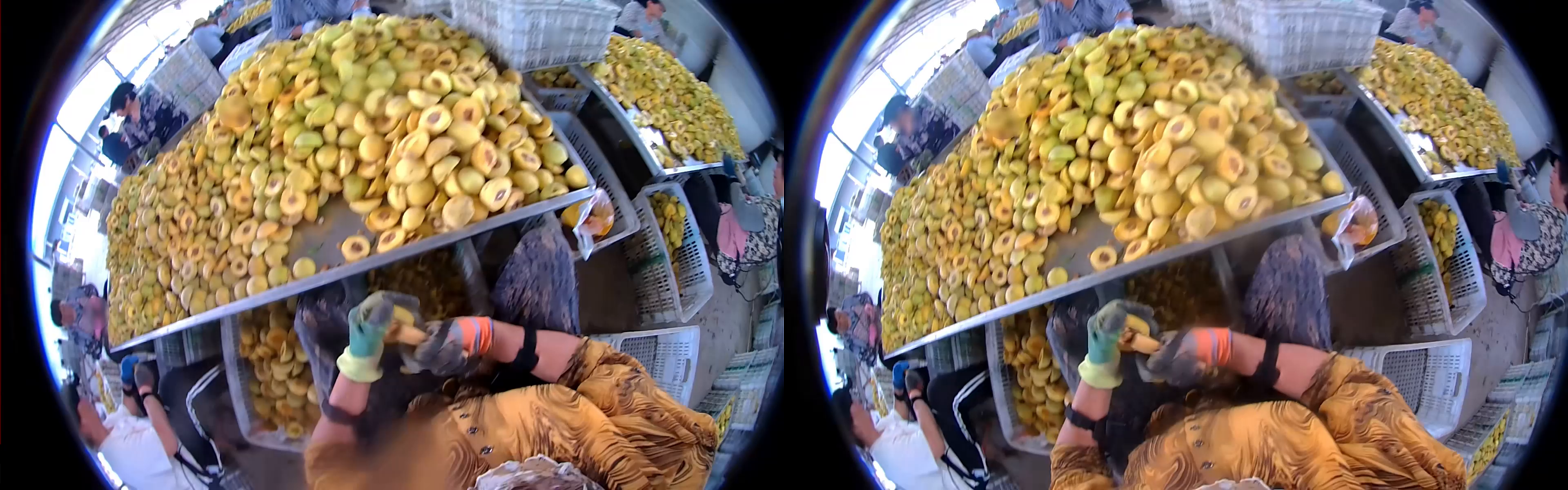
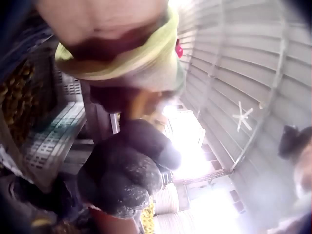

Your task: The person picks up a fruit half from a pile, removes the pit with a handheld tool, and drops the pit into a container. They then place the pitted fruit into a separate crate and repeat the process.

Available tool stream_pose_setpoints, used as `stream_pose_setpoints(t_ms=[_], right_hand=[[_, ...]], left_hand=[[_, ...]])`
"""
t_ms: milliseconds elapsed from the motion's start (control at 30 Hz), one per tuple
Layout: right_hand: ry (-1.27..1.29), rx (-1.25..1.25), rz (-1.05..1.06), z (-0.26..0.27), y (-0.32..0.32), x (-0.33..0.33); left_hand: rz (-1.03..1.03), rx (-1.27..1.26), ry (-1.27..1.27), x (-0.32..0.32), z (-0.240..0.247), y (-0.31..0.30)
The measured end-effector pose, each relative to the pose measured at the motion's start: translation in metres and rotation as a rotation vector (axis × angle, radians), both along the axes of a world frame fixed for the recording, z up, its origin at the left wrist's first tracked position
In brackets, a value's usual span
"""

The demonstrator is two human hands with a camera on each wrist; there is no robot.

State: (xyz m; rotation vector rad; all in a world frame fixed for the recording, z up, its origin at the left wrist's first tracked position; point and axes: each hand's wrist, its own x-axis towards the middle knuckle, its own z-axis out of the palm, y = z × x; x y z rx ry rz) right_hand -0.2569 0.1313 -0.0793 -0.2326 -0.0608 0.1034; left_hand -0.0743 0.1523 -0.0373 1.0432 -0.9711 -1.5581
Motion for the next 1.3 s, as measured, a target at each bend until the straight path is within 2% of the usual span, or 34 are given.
stream_pose_setpoints(t_ms=[33,67,100,133,167,200,233,267,300,333,367,400,433,500,533,567,600,633,667,700,733,833,933,967,1000,1067,1100,1167,1200,1233,1300], right_hand=[[-0.081,-0.212,-0.004,0.008,-0.003,0.003],[-0.121,0.279,0.186,-0.002,-0.002,0.013],[-0.01,0.411,0.107,-0.007,0.001,0.01],[0.069,0.215,-0.039,-0.011,-0.002,0.008],[0.09,0.15,-0.11,-0.003,-0.006,0.007],[0.102,0.098,-0.192,0.008,-0.013,0.004],[0.131,0.057,-0.296,0.018,-0.019,0.001],[0.199,0.008,-0.417,0.027,-0.024,-0.001],[0.387,-0.215,-0.645,0.028,-0.026,-0.002],[0.552,-0.158,-0.675,0.005,-0.033,0.001],[0.717,-0.098,-0.702,-0.005,-0.039,0.008],[0.874,-0.203,-0.71,-0.013,-0.037,0.012],[0.886,-0.243,-0.7,-0.014,-0.032,0.017],[0.911,-0.35,-0.681,-0.015,-0.026,0.027],[0.861,-0.555,-0.773,-0.006,-0.02,0.027],[0.872,-0.626,-0.729,-0.003,-0.02,0.026],[0.88,-0.697,-0.686,-0.002,-0.021,0.024],[0.887,-0.768,-0.645,-0.001,-0.023,0.022],[0.898,-0.839,-0.646,-0.003,-0.023,0.021],[0.911,-0.912,-0.651,-0.007,-0.024,0.02],[0.927,-0.984,-0.657,-0.009,-0.025,0.018],[0.947,-0.95,-0.756,-0.004,-0.025,0.015],[0.963,-0.974,-0.651,0.003,-0.029,0.007],[0.96,-0.988,-0.619,0.008,-0.028,0.007],[0.895,-0.906,-0.708,0.013,-0.026,0.007],[0.873,-1.088,-0.861,-0.009,-0.026,0.016],[0.859,-1.179,-0.934,-0.022,-0.024,0.02],[0.737,-0.952,-0.945,-0.007,-0.023,0.019],[0.674,-0.84,-0.942,-0.001,-0.022,0.02],[0.65,-0.886,-0.954,-0.007,-0.022,0.023],[0.611,-0.974,-0.991,-0.029,-0.023,0.031]], left_hand=[[0.104,0.121,0.28,-0.003,-0.006,0.006],[0.169,0.124,0.221,0.002,-0.02,0.009],[0.229,0.119,0.162,0.008,-0.032,0.011],[0.31,0.008,0.034,0.009,-0.03,0.012],[0.472,-0.157,-0.09,0.01,-0.012,0.013],[0.557,-0.174,-0.285,0.023,-0.005,0.016],[0.648,-0.342,-0.506,0.041,0.001,0.017],[0.824,-0.393,-0.533,0.063,-0.004,0.02],[0.906,-0.31,-0.282,0.095,-0.009,0.024],[0.984,-0.43,-1.298,0.096,0.016,0.027],[0.89,-0.245,-1.717,0.116,0.021,0.031],[0.806,-0.287,-1.979,0.126,0.022,0.033],[0.704,-0.333,-2.236,0.129,0.024,0.033],[0.742,-0.476,-2.056,0.124,0.015,0.008],[0.756,-0.677,-1.854,0.125,-0.002,-0.007],[0.725,-0.605,-1.768,0.1,0.011,-0.022],[0.647,-0.635,-1.73,0.081,0.018,-0.044],[0.576,-0.66,-1.806,0.079,0.005,-0.064],[0.442,-0.481,-1.802,0.071,-0.004,-0.087],[0.259,-0.184,-1.858,0.049,0.013,-0.103],[0.149,-0.131,-1.91,0.044,0.006,-0.12],[-0.064,-0.04,-1.744,0.038,-0.006,-0.145],[0.027,-0.077,-1.596,0.044,-0.024,-0.147],[0.148,-0.209,-1.543,0.044,-0.025,-0.141],[0.268,-0.343,-1.48,0.041,-0.026,-0.131],[0.451,-0.542,-1.351,0.032,-0.019,-0.111],[0.51,-0.661,-1.174,0.039,-0.03,-0.108],[0.472,-0.408,-0.507,0.039,-0.026,-0.089],[0.559,-0.464,-0.365,0.036,-0.035,-0.083],[0.589,-0.368,-0.362,0.025,-0.033,-0.075],[0.48,-0.091,-0.331,0.026,-0.043,-0.054]])
